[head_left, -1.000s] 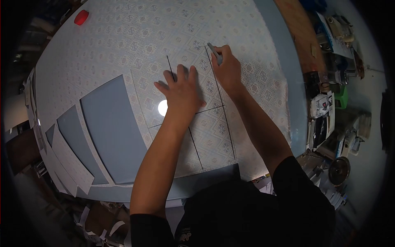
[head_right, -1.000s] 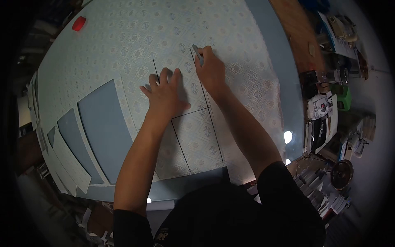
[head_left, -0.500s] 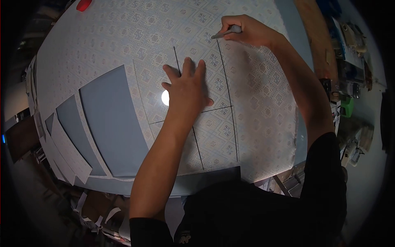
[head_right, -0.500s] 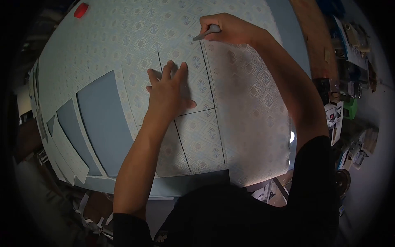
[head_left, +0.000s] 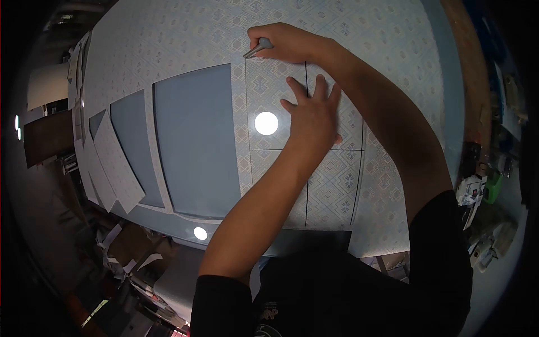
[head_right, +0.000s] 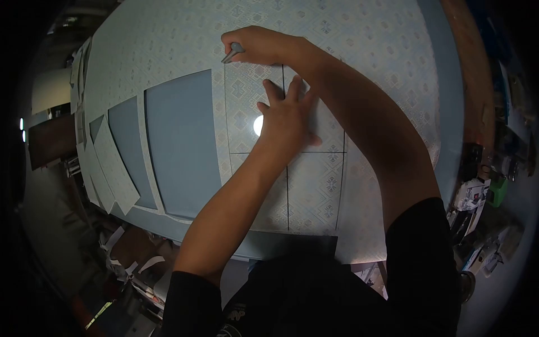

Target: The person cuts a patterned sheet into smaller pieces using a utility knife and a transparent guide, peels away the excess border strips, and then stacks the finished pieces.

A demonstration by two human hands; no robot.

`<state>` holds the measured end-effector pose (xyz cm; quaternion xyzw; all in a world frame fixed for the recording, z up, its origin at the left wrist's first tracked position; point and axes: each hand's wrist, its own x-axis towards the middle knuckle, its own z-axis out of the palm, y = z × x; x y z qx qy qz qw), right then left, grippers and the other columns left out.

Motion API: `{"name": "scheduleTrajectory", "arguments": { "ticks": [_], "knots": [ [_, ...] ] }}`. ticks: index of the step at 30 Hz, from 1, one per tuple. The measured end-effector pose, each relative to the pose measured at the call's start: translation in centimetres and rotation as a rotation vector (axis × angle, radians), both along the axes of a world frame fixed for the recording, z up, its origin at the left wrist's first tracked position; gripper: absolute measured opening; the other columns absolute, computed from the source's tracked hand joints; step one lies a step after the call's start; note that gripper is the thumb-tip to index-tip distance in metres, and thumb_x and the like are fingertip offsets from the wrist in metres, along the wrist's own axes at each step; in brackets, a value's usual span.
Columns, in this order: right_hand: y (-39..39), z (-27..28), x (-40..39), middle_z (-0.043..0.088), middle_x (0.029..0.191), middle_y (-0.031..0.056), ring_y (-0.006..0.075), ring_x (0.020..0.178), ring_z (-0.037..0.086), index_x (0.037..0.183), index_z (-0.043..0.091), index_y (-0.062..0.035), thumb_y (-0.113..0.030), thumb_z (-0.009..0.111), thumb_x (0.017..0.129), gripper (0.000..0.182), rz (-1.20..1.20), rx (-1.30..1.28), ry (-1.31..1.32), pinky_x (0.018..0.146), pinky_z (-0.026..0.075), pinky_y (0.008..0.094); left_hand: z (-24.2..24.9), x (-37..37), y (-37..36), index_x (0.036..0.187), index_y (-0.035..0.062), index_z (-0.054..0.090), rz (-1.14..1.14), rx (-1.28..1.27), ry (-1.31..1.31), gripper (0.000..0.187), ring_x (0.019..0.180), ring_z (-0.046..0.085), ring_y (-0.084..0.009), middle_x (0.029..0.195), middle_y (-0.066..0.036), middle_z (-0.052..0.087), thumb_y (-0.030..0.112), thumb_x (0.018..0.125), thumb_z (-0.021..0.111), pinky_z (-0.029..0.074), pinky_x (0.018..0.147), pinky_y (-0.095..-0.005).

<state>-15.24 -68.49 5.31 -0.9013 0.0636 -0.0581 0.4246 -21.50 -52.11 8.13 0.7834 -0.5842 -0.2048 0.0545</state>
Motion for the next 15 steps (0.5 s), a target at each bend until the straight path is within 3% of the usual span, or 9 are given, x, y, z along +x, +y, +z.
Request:
{"name": "scheduleTrajectory", "arguments": {
  "ticks": [3,6,8,9,11,12,13,14,15],
  "knots": [
    [0.4,-1.6,0.3,0.069,0.096,0.0066,0.0187,0.085,0.063,0.105,0.061,-0.0064,-0.012,0.074,0.093,0.019,-0.027,0.062,-0.005,0.075,0.049,0.0345,-0.2,0.1,0.0,0.151,0.0133,0.045,-0.002,0.002,0.011,0.112,0.14,0.021,-0.068,0.157,-0.019,0.034,0.025,0.053,0.097,0.042,0.094,-0.0815],
    [0.8,-2.2,0.0,0.069,0.094,0.0053,0.0172,0.086,0.063,0.107,0.062,-0.0066,-0.013,0.074,0.093,0.02,-0.071,0.1,-0.063,0.076,0.049,0.033,-0.3,0.1,0.1,0.149,0.0204,0.05,0.019,0.021,-0.011,0.105,0.142,0.021,-0.0654,0.16,-0.014,0.032,0.031,0.055,0.097,0.042,0.097,-0.0788],
    [1.1,-2.4,-0.8,0.069,0.094,0.0046,0.0166,0.086,0.063,0.107,0.063,-0.0067,-0.014,0.075,0.093,0.02,-0.09,0.108,-0.101,0.076,0.05,0.0321,-0.2,0.0,0.8,0.148,0.0103,0.048,0.007,-0.058,0.014,0.105,0.141,0.02,-0.0672,0.157,-0.019,0.035,0.027,0.056,0.096,0.039,0.098,-0.0797],
    [1.3,-2.1,-1.4,0.069,0.094,0.0035,0.0148,0.087,0.063,0.107,0.063,-0.0063,-0.014,0.075,0.093,0.02,-0.211,0.16,-0.127,0.077,0.05,0.0309,-0.5,0.0,1.2,0.148,0.0103,0.048,0.011,-0.07,0.008,0.105,0.141,0.02,-0.0672,0.157,-0.019,0.035,0.027,0.056,0.096,0.039,0.098,-0.0797],
    [1.3,-1.2,-3.5,0.069,0.095,0.0024,0.0131,0.088,0.062,0.107,0.064,-0.006,-0.014,0.074,0.093,0.019,-0.326,0.196,-0.163,0.079,0.05,0.0298,-1.9,-0.3,2.5,0.134,0.0047,0.058,0.007,-0.289,-0.064,0.079,0.135,0.038,-0.055,0.143,-0.02,0.048,0.025,0.064,0.091,0.046,0.099,-0.0649],
    [1.2,-0.6,-5.3,0.066,0.092,0.0012,0.011,0.084,0.06,0.106,0.065,-0.0073,-0.015,0.075,0.093,0.019,-0.405,0.26,-0.225,0.075,0.049,0.0295,-2.6,-0.5,3.5,0.134,0.0047,0.058,0.01,-0.305,-0.069,0.079,0.135,0.038,-0.055,0.143,-0.02,0.048,0.025,0.064,0.091,0.046,0.099,-0.0649],
    [1.3,0.0,-7.4,0.064,0.09,-0.0001,0.0089,0.081,0.057,0.105,0.065,-0.0087,-0.015,0.076,0.092,0.018,-0.486,0.326,-0.284,0.072,0.049,0.0293,-3.2,-0.9,4.9,0.125,0.0035,0.06,0.006,-0.324,0.027,0.066,0.127,0.045,-0.0477,0.133,-0.019,0.052,0.023,0.068,0.088,0.047,0.096,-0.0577],
    [1.5,0.7,-9.9,0.064,0.09,-0.0001,0.0089,0.081,0.057,0.105,0.065,-0.0087,-0.015,0.076,0.092,0.018,-0.484,0.314,-0.283,0.072,0.049,0.0293,-3.3,-1.3,6.0,0.116,0.0023,0.062,0.0,-0.34,0.128,0.054,0.119,0.052,-0.0404,0.123,-0.018,0.056,0.021,0.071,0.085,0.049,0.093,-0.0505],
    [1.9,1.4,-12.9,0.066,0.092,-0.0002,0.0085,0.086,0.059,0.105,0.065,-0.0071,-0.013,0.074,0.093,0.017,-0.506,0.248,-0.25,0.077,0.049,0.0288,-2.9,-1.6,7.2,0.116,0.0023,0.062,0.002,-0.346,0.141,0.054,0.119,0.052,-0.0404,0.123,-0.018,0.056,0.021,0.071,0.085,0.049,0.093,-0.0505]
  ]
}}
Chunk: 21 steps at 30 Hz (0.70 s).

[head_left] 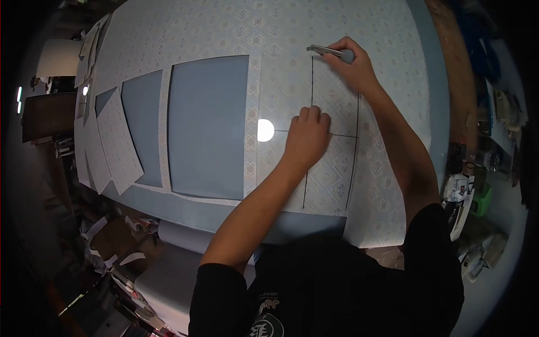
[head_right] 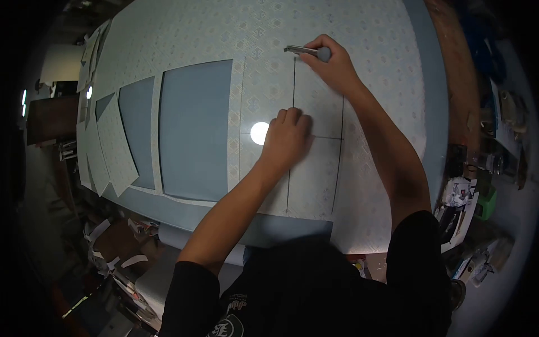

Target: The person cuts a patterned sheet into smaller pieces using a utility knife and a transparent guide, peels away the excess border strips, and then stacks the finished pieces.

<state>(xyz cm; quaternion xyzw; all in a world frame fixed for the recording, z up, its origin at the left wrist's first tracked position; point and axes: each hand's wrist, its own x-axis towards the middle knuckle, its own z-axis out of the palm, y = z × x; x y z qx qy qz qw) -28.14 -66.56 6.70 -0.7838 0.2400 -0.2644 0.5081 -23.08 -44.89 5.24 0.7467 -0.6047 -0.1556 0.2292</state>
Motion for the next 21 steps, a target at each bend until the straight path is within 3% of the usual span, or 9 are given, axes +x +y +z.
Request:
{"name": "scheduleTrajectory", "arguments": {
  "ticks": [2,6,7,9,12,14,15,17,21],
  "knots": [
    [2.8,0.5,-6.5,0.068,0.095,-0.0003,0.0081,0.09,0.061,0.106,0.065,-0.0055,-0.011,0.073,0.094,0.016,-0.022,-0.026,0.103,0.081,0.05,0.0283,0.5,-1.4,4.1,0.107,0.0029,0.062,0.074,-0.008,-0.025,0.041,0.105,0.055,-0.034,0.111,-0.016,0.056,0.018,0.074,0.081,0.049,0.086,-0.0465],
    [10.5,1.7,-17.9,0.071,0.097,0.0035,0.0129,0.09,0.066,0.107,0.066,-0.0063,-0.008,0.075,0.092,0.017,0.255,0.079,0.381,0.081,0.052,0.0297,1.9,-2.8,9.7,0.126,0.0047,0.06,0.12,0.105,-0.083,0.057,0.116,0.055,-0.0394,0.129,-0.02,0.057,0.02,0.075,0.082,0.05,0.098,-0.046],
    [12.1,2.1,-19.7,0.072,0.098,0.0052,0.0152,0.091,0.068,0.107,0.066,-0.0067,-0.008,0.075,0.091,0.018,0.39,0.035,0.51,0.08,0.052,0.0303,2.0,-2.8,10.4,0.136,0.0083,0.054,0.103,0.165,-0.112,0.075,0.12,0.052,-0.0414,0.136,-0.02,0.053,0.026,0.071,0.086,0.05,0.098,-0.0479],
    [15.3,2.2,-22.7,0.073,0.1,0.0066,0.0177,0.092,0.069,0.107,0.067,-0.0069,-0.007,0.075,0.09,0.019,0.441,0.048,0.51,0.081,0.053,0.0316,2.5,-3.2,11.1,0.135,0.0084,0.053,0.115,0.193,-0.164,0.079,0.117,0.052,-0.0404,0.133,-0.019,0.051,0.025,0.066,0.087,0.052,0.092,-0.0493],
    [17.5,1.3,-24.7,0.074,0.102,0.0082,0.0215,0.093,0.07,0.107,0.068,-0.0069,-0.007,0.075,0.09,0.018,0.527,0.024,0.521,0.082,0.055,0.0337,3.3,-3.4,11.4,0.145,0.015,0.045,0.141,0.367,-0.202,0.101,0.121,0.05,-0.0411,0.14,-0.015,0.045,0.028,0.057,0.092,0.055,0.088,-0.0544],
    [19.0,1.5,-25.5,0.074,0.102,0.0083,0.0229,0.092,0.07,0.107,0.068,-0.0066,-0.007,0.074,0.091,0.017,0.551,-0.012,0.544,0.082,0.056,0.0346,3.8,-3.6,11.5,0.152,0.0192,0.038,0.128,0.486,-0.255,0.111,0.127,0.047,-0.0422,0.148,-0.012,0.041,0.031,0.056,0.094,0.054,0.093,-0.057],
    [19.4,2.0,-25.3,0.074,0.103,0.0085,0.0245,0.093,0.071,0.107,0.068,-0.0062,-0.008,0.073,0.092,0.017,0.566,-0.064,0.625,0.083,0.056,0.0353,4.3,-3.7,11.3,0.156,0.0225,0.033,0.132,0.562,-0.238,0.12,0.134,0.042,-0.0448,0.154,-0.009,0.037,0.031,0.054,0.096,0.05,0.098,-0.0638],
    [19.6,2.2,-25.7,0.074,0.105,0.0088,0.0262,0.094,0.071,0.107,0.068,-0.0058,-0.009,0.073,0.092,0.016,0.587,-0.119,0.714,0.084,0.057,0.0361,4.7,-4.1,11.2,0.156,0.0221,0.033,0.133,0.572,-0.269,0.12,0.135,0.041,-0.0467,0.155,-0.009,0.036,0.03,0.054,0.097,0.048,0.1,-0.0674],
    [19.3,1.6,-26.4,0.073,0.102,0.0104,0.0289,0.093,0.071,0.107,0.067,-0.0066,-0.011,0.072,0.092,0.016,0.639,-0.235,0.543,0.08,0.056,0.0373,4.1,-4.4,11.5,0.156,0.0212,0.032,0.157,0.561,-0.306,0.121,0.137,0.037,-0.0523,0.158,-0.008,0.034,0.027,0.054,0.097,0.039,0.104,-0.0768]
  ]
}}
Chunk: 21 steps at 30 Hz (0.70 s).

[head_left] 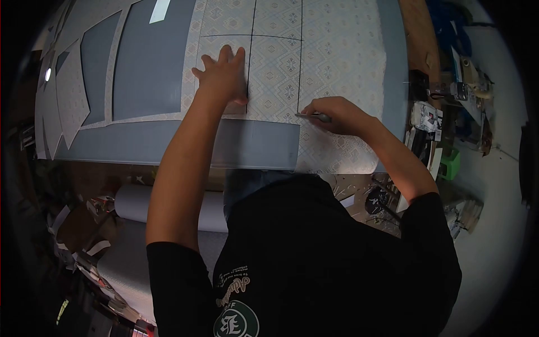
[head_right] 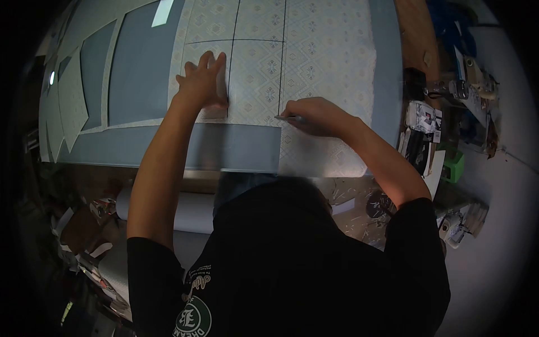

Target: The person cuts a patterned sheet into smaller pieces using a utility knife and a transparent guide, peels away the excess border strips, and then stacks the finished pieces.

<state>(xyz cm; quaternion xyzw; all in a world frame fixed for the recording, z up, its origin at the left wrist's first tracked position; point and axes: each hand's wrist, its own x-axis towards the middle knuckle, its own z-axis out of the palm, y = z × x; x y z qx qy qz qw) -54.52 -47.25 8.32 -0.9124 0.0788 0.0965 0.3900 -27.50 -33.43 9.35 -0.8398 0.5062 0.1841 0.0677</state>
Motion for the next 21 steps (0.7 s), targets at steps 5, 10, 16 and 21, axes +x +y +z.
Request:
{"name": "scheduleTrajectory", "arguments": {
  "ticks": [5,10,16,21],
  "knots": [
    [-0.06,-0.34,-0.44,0.072,0.093,0.0102,0.0284,0.084,0.071,0.106,0.065,-0.0077,-0.009,0.072,0.09,0.017,0.052,-0.006,-0.078,0.073,0.055,0.0369,0.01,-0.02,-0.19,0.156,0.0298,0.031,0.025,0.032,0.003,0.126,0.135,0.04,-0.0515,0.162,-0.006,0.029,0.029,0.05,0.098,0.049,0.1,-0.0699],
    [0.03,-0.53,-0.92,0.071,0.087,0.0091,0.0276,0.078,0.07,0.105,0.064,-0.0079,-0.007,0.073,0.088,0.019,0.051,-0.065,-0.09,0.069,0.054,0.037,-0.67,0.0,-0.16,0.156,0.0283,0.031,0.016,0.012,0.0,0.126,0.132,0.042,-0.0532,0.162,-0.007,0.03,0.028,0.05,0.098,0.057,0.095,-0.0595],
    [0.19,-0.18,-0.93,0.07,0.085,0.0091,0.028,0.077,0.069,0.102,0.063,-0.0078,-0.006,0.073,0.087,0.018,0.062,-0.069,-0.111,0.068,0.053,0.0379,-0.8,-0.02,-0.19,0.157,0.0252,0.03,-0.005,0.016,-0.028,0.127,0.13,0.044,-0.0549,0.161,-0.01,0.031,0.027,0.05,0.099,0.059,0.093,-0.0565],
    [0.61,0.29,-0.26,0.068,0.087,0.0094,0.0286,0.079,0.066,0.099,0.062,-0.0075,-0.006,0.072,0.087,0.017,0.078,-0.144,-0.02,0.069,0.051,0.0395,-0.87,0.04,-0.23,0.156,0.0245,0.03,-0.026,0.014,-0.044,0.126,0.128,0.046,-0.055,0.16,-0.011,0.033,0.028,0.051,0.099,0.06,0.091,-0.0563]
  ]
}}
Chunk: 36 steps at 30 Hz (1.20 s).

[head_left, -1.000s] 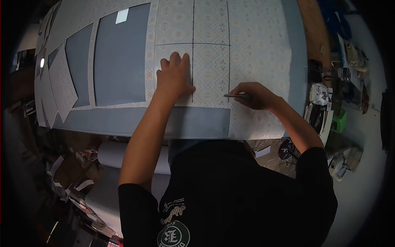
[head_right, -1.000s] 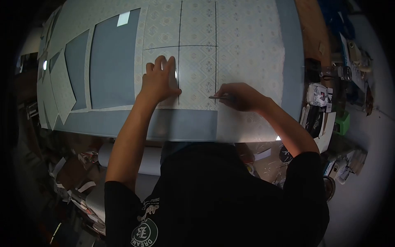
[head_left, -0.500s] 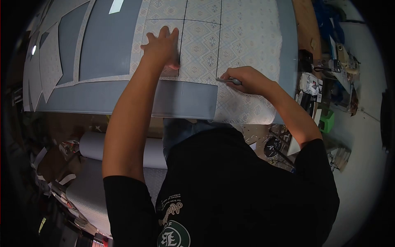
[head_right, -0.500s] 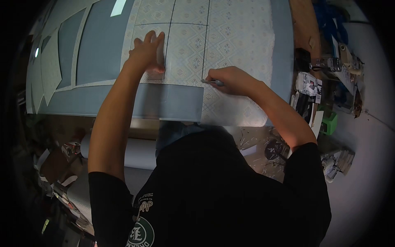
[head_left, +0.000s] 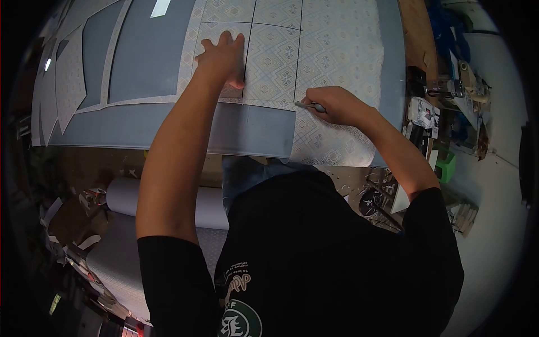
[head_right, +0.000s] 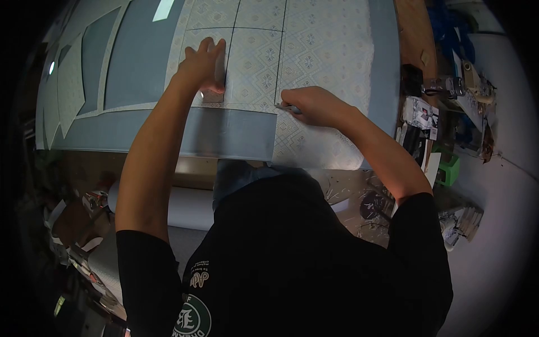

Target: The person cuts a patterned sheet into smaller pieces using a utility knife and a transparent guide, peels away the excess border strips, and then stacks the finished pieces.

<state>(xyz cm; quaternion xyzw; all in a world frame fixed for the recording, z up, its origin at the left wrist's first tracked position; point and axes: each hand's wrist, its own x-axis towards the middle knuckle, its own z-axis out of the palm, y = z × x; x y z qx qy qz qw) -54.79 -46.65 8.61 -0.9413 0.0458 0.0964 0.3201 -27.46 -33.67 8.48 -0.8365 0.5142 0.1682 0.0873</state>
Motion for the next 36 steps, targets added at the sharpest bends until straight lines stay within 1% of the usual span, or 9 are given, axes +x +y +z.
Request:
{"name": "scheduleTrajectory", "arguments": {
  "ticks": [4,6,7,9,13,16,18,24,36],
  "knots": [
    [0.3,-1.3,-0.3,0.067,0.09,0.0098,0.0298,0.084,0.066,0.099,0.062,-0.0073,-0.005,0.071,0.087,0.015,-0.029,0.073,-0.062,0.072,0.051,0.0404,0.2,-0.2,-0.3,0.156,0.023,0.029,-0.009,0.031,-0.027,0.125,0.128,0.047,-0.0551,0.158,-0.011,0.034,0.029,0.052,0.099,0.061,0.09,-0.0569],
    [0.8,-1.9,-0.3,0.069,0.095,0.0097,0.0299,0.087,0.067,0.099,0.063,-0.0068,-0.004,0.072,0.086,0.016,-0.037,0.081,-0.12,0.075,0.052,0.0401,0.3,-0.2,-0.4,0.157,0.017,0.03,0.018,0.022,0.063,0.123,0.138,0.034,-0.0603,0.156,-0.011,0.037,0.029,0.057,0.099,0.046,0.102,-0.0716],
    [1.1,-2.2,-0.1,0.072,0.1,0.0096,0.03,0.09,0.068,0.098,0.064,-0.0064,-0.003,0.073,0.086,0.016,-0.039,0.088,-0.177,0.079,0.053,0.0398,0.1,-0.1,-0.3,0.157,0.017,0.03,0.017,0.024,0.058,0.123,0.138,0.034,-0.0603,0.156,-0.011,0.037,0.029,0.057,0.099,0.046,0.102,-0.0716],
    [2.0,-3.3,1.2,0.072,0.102,0.0092,0.0299,0.093,0.067,0.099,0.065,-0.0068,-0.004,0.073,0.086,0.016,-0.02,0.085,-0.24,0.081,0.052,0.0402,-0.6,0.0,-0.1,0.155,0.0204,0.03,-0.036,0.0,-0.065,0.124,0.126,0.048,-0.0554,0.156,-0.011,0.036,0.031,0.052,0.099,0.06,0.089,-0.0579],
    [4.9,-5.1,6.2,0.066,0.088,0.0109,0.0332,0.086,0.065,0.101,0.063,-0.0081,-0.01,0.072,0.087,0.017,0.014,0.094,-0.446,0.075,0.051,0.0443,-0.8,0.3,0.1,0.154,0.0199,0.032,-0.057,-0.038,-0.08,0.122,0.125,0.049,-0.055,0.155,-0.012,0.038,0.032,0.053,0.099,0.06,0.088,-0.0581],
    [7.4,-5.0,9.7,0.066,0.087,0.0112,0.0333,0.086,0.064,0.101,0.062,-0.0088,-0.012,0.073,0.086,0.019,0.002,0.079,-0.415,0.075,0.051,0.0452,0.0,0.7,0.3,0.152,0.014,0.037,-0.048,-0.053,0.022,0.114,0.13,0.044,-0.06,0.148,-0.013,0.046,0.029,0.056,0.099,0.05,0.1,-0.0658],
    [7.8,-4.6,10.3,0.066,0.086,0.0111,0.0335,0.086,0.064,0.101,0.062,-0.0094,-0.012,0.073,0.086,0.019,-0.013,0.074,-0.373,0.075,0.05,0.0454,0.1,1.7,0.3,0.153,0.0193,0.036,-0.111,-0.01,0.012,0.12,0.127,0.051,-0.0491,0.151,-0.01,0.045,0.028,0.051,0.099,0.059,0.091,-0.0528],
    [7.9,-5.1,10.9,0.066,0.086,0.0114,0.0349,0.087,0.064,0.1,0.062,-0.0112,-0.013,0.074,0.085,0.019,-0.02,0.085,-0.354,0.074,0.05,0.0458,-1.0,6.7,1.1,0.151,0.0222,0.043,-0.487,-0.035,-0.084,0.118,0.129,0.052,-0.037,0.151,-0.005,0.046,0.024,0.047,0.098,0.056,0.096,-0.0506],
    [14.1,-5.7,18.3,0.066,0.091,0.0102,0.0331,0.091,0.064,0.096,0.062,-0.008,-0.008,0.075,0.084,0.018,-0.143,0.164,-0.432,0.078,0.052,0.0438,-2.2,8.4,1.4,0.152,0.0234,0.043,-0.546,-0.154,0.008,0.115,0.128,0.051,-0.0342,0.144,-0.004,0.049,0.029,0.051,0.097,0.051,0.099,-0.0515]
  ]
}}
